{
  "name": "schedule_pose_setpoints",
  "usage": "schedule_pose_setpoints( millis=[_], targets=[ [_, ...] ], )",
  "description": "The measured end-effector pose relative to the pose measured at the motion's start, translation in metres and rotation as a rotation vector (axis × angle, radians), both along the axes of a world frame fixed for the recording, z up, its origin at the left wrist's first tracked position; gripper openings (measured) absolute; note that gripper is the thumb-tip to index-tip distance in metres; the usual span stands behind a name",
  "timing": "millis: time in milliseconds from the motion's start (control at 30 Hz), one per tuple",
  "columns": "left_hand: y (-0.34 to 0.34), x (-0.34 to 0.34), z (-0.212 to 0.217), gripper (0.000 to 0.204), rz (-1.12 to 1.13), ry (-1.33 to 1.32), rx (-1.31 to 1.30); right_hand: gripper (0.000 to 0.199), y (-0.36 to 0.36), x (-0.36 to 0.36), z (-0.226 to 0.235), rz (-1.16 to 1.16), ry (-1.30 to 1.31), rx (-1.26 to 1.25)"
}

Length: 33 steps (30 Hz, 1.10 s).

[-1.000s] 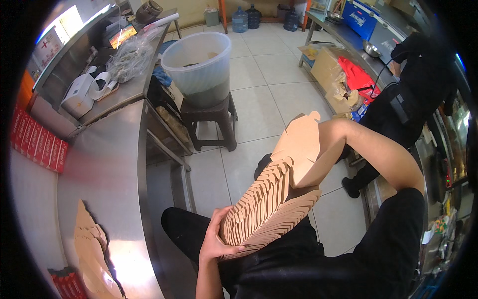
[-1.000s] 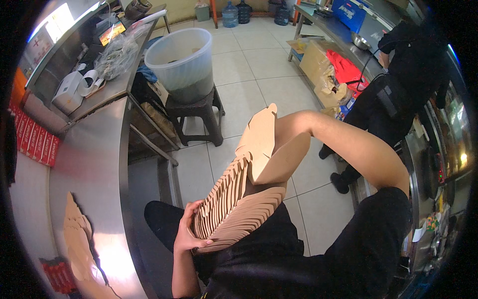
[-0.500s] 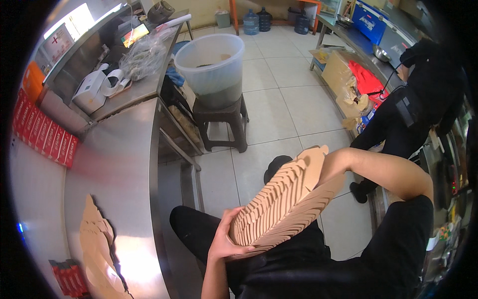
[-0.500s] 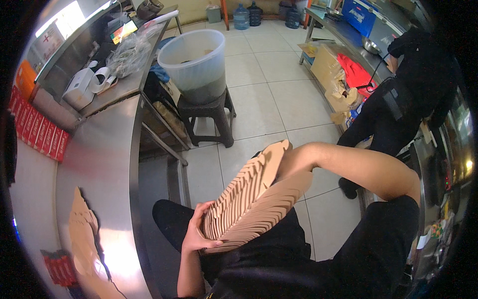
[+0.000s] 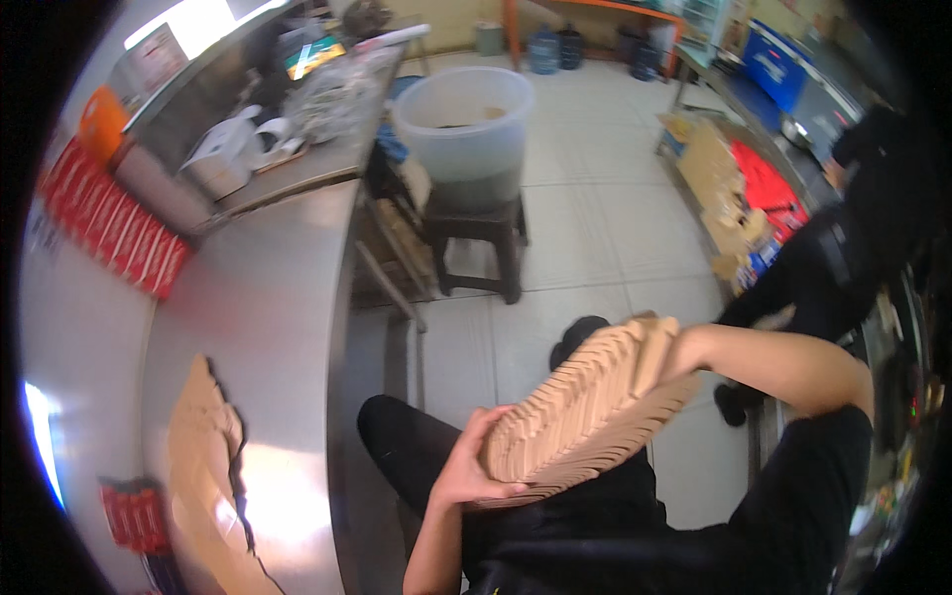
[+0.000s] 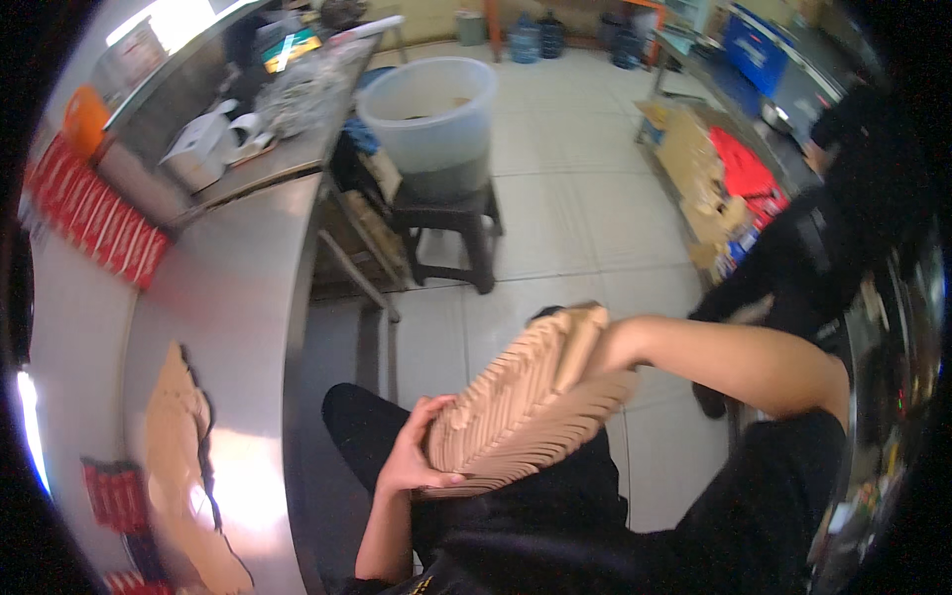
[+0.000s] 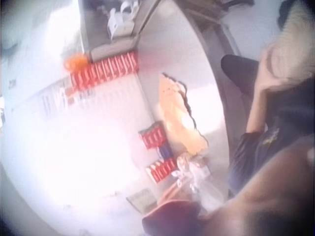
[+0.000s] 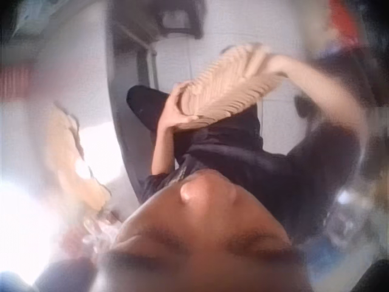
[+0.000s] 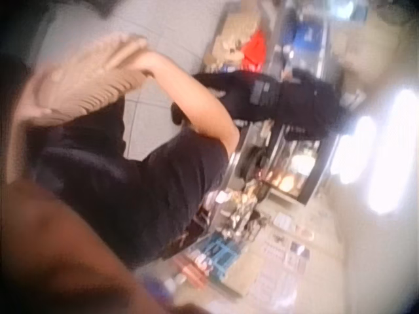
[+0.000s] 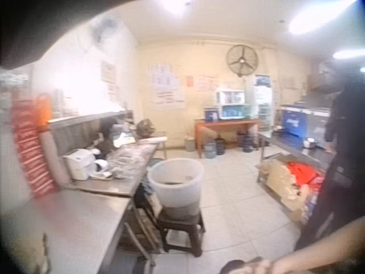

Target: The person sits at a stainless steel counter and repeatedly folds flat cardboard pieces into small containers by hand. They pick up each piece, fold the sides, and place the finished container on the counter.

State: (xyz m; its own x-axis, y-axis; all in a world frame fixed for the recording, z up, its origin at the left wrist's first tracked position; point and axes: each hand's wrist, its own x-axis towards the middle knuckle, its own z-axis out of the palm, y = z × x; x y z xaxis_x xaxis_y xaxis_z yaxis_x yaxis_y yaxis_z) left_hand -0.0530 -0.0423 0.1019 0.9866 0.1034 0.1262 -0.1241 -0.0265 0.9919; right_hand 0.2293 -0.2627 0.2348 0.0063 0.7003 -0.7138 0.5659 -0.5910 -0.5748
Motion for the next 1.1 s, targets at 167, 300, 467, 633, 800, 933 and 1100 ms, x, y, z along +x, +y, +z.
schedule_pose_setpoints(
  millis=[167,300,467,633,800,933,1100],
  targets=[
    [-0.002,0.005,0.006,0.107,-0.021,-0.019,0.092,0.050,-0.019,-0.007,-0.020,-0.349,0.217,0.138],
    [-0.002,0.004,0.009,0.106,-0.023,-0.002,0.094,0.049,-0.029,-0.001,-0.022,-0.349,0.212,0.045],
    [-0.003,-0.004,0.012,0.109,-0.019,-0.003,0.108,0.042,0.004,0.009,0.016,0.075,0.051,-0.053],
    [-0.009,-0.004,0.029,0.113,-0.015,0.063,0.219,0.038,-0.015,0.010,-0.015,0.153,0.068,0.079],
    [-0.014,0.001,0.057,0.117,-0.056,0.132,0.366,0.034,-0.020,0.017,-0.005,0.391,-0.015,0.373],
    [-0.005,-0.011,0.068,0.117,0.044,0.206,0.321,0.025,0.004,0.029,0.055,0.042,0.165,0.400],
    [0.041,-0.018,0.082,0.118,0.539,-0.085,0.464,0.010,-0.009,0.037,0.061,-0.768,0.191,1.385]
  ],
)
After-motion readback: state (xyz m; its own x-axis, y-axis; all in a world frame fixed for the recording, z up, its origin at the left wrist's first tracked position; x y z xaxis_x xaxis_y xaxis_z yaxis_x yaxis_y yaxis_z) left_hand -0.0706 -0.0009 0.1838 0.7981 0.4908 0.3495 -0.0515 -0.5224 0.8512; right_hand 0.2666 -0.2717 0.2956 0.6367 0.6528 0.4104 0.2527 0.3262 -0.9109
